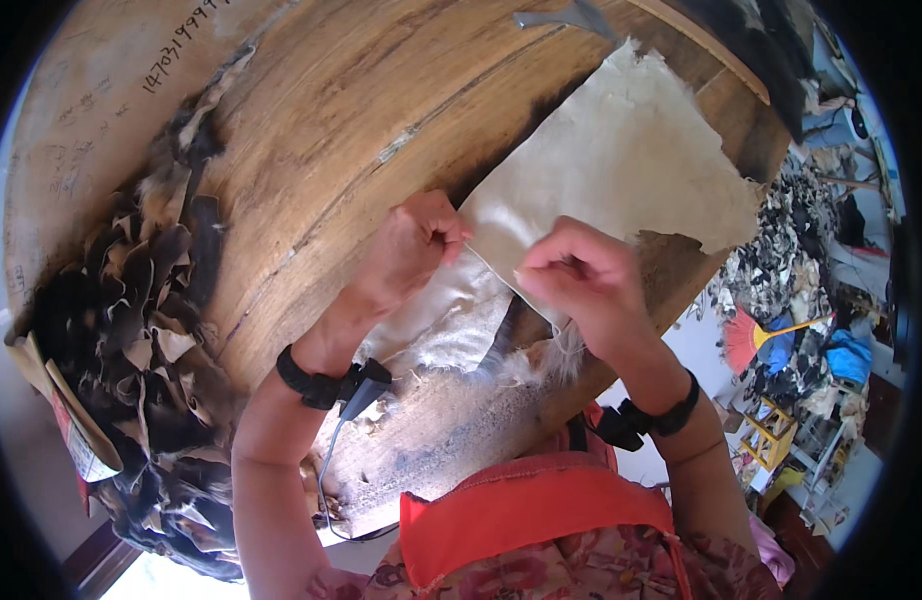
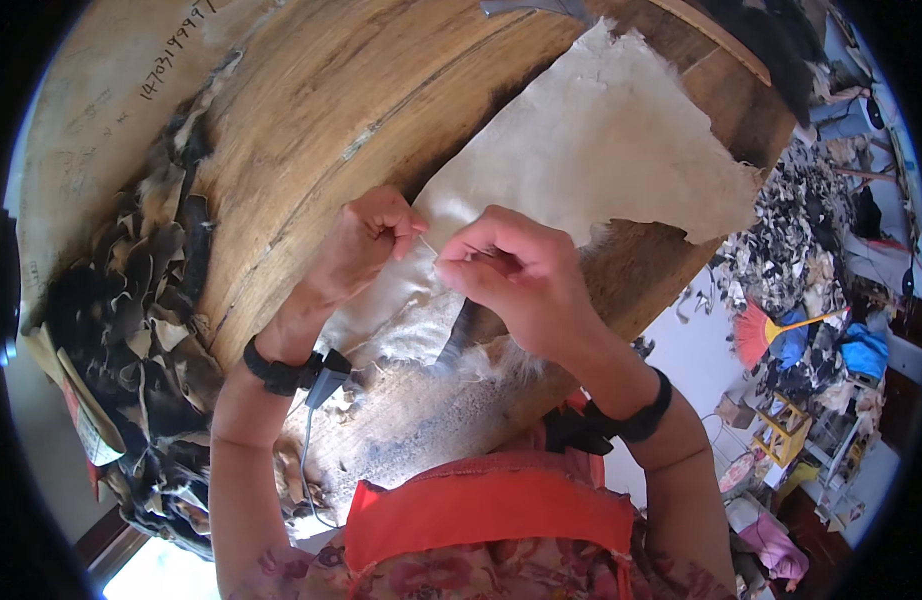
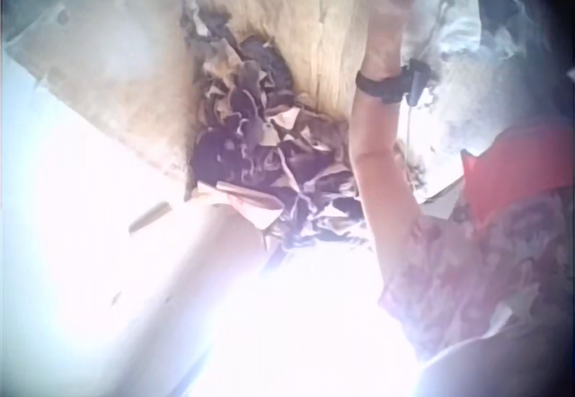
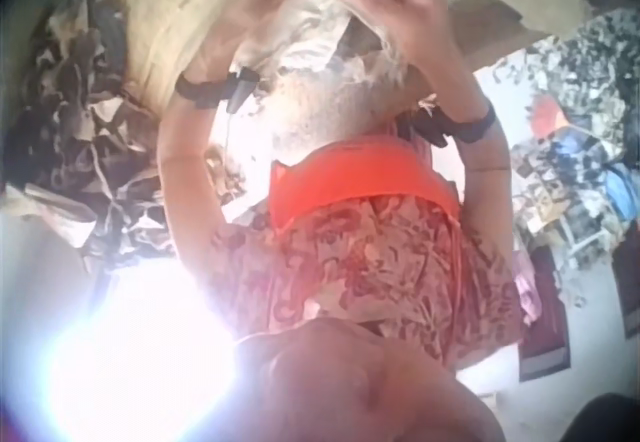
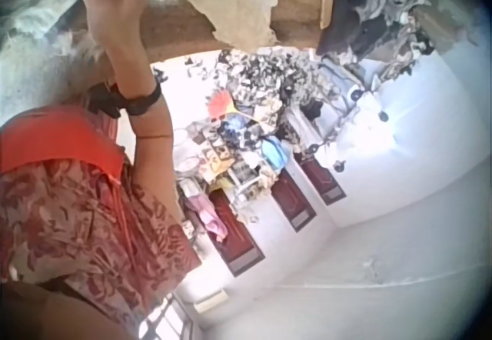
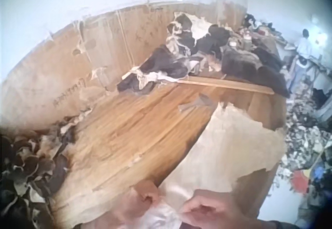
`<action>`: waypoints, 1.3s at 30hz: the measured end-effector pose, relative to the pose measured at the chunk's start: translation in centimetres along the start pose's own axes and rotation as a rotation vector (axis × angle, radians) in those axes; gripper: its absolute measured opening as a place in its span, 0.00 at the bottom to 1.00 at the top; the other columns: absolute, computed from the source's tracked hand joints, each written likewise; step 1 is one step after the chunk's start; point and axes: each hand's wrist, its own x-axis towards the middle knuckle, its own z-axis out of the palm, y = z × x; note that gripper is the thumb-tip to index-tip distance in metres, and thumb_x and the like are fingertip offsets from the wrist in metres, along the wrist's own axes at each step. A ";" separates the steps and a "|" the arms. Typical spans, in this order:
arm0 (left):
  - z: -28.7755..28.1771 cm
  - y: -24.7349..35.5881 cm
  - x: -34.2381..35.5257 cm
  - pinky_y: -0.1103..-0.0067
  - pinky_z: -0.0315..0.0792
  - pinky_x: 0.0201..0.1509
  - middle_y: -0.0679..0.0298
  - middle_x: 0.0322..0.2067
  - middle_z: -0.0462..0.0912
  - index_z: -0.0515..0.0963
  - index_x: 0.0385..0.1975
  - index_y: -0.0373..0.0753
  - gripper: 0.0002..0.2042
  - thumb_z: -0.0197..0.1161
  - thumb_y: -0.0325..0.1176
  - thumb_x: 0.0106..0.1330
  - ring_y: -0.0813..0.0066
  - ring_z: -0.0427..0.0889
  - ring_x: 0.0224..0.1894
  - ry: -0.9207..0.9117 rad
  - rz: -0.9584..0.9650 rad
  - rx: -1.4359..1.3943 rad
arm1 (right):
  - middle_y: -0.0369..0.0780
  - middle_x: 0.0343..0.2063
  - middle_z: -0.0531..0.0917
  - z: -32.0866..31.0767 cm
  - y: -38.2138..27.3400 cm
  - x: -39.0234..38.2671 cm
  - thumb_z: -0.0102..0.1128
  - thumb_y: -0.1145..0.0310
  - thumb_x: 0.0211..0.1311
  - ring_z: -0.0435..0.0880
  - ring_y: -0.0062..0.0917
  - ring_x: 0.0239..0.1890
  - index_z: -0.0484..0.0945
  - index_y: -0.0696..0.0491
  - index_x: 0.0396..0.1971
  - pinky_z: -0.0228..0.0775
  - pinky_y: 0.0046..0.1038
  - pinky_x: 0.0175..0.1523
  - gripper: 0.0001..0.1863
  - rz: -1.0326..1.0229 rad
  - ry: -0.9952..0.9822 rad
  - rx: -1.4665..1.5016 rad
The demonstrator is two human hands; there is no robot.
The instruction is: Manually cleaning and trimming animal fur pelts using a small hand-held blade and a wooden guide.
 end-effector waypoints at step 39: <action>1.7 3.3 -1.3 0.73 0.76 0.46 0.61 0.42 0.79 0.85 0.40 0.41 0.14 0.71 0.21 0.53 0.64 0.80 0.43 -0.023 0.389 0.454 | 0.37 0.28 0.75 3.3 8.0 -4.0 0.72 0.64 0.52 0.77 0.31 0.35 0.77 0.51 0.40 0.65 0.35 0.46 0.17 -0.346 0.242 -1.098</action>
